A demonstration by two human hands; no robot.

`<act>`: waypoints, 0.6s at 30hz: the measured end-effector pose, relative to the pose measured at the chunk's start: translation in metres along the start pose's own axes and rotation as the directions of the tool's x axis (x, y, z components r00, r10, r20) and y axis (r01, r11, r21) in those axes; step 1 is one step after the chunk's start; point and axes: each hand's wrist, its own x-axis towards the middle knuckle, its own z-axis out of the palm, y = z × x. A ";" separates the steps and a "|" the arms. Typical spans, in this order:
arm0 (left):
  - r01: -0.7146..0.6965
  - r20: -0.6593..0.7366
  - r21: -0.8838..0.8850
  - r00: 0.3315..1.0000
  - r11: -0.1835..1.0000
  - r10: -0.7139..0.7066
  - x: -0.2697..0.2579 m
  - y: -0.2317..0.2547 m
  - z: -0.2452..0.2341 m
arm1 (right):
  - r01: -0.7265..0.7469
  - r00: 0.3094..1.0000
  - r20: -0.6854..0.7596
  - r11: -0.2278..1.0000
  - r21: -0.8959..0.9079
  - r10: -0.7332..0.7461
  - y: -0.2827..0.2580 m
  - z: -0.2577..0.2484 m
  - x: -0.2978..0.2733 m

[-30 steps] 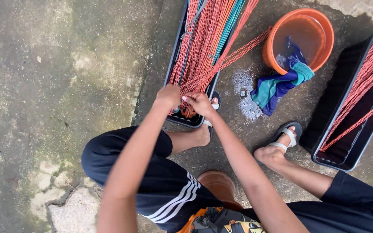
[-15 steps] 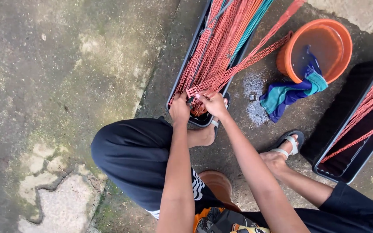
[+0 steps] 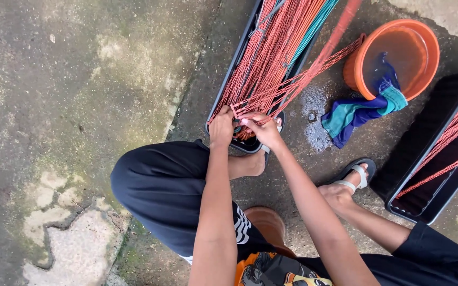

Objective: The person sits on a concrete floor and cleans red plastic hooks using a blue cloth and a bucket of water. They dip the cloth into the water, wipe each hook individually, and place the cleaned hooks into a black tray.

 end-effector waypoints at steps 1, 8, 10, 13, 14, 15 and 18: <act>0.000 0.001 0.000 1.000 1.000 0.000 0.006 -0.009 0.010 | 0.000 1.000 -0.001 1.000 0.000 0.000 0.001 0.002 0.002; -0.100 -0.057 0.006 0.993 0.995 0.100 0.006 -0.019 0.017 | -0.103 0.986 -0.130 0.995 0.002 0.102 -0.006 0.002 0.004; -0.113 -0.075 -0.045 0.991 0.992 0.110 0.004 -0.017 0.015 | -0.132 0.982 -0.134 0.991 0.034 0.136 -0.015 0.000 0.000; -0.072 -0.016 0.111 0.997 0.991 0.074 0.020 -0.027 0.032 | -0.191 0.970 -0.124 0.971 0.143 0.209 -0.023 -0.002 -0.002; -0.071 -0.005 0.228 0.997 0.971 0.074 0.029 -0.035 0.045 | -0.197 0.969 -0.117 0.969 0.150 0.216 -0.025 -0.002 -0.002; -0.070 0.009 0.342 0.997 0.937 0.071 0.036 -0.043 0.060 | -0.208 0.968 -0.111 0.965 0.158 0.227 -0.026 -0.002 -0.004; -0.088 -0.004 0.372 0.995 0.924 0.096 0.036 -0.041 0.060 | -0.183 0.971 -0.130 0.975 0.126 0.199 -0.030 0.001 -0.003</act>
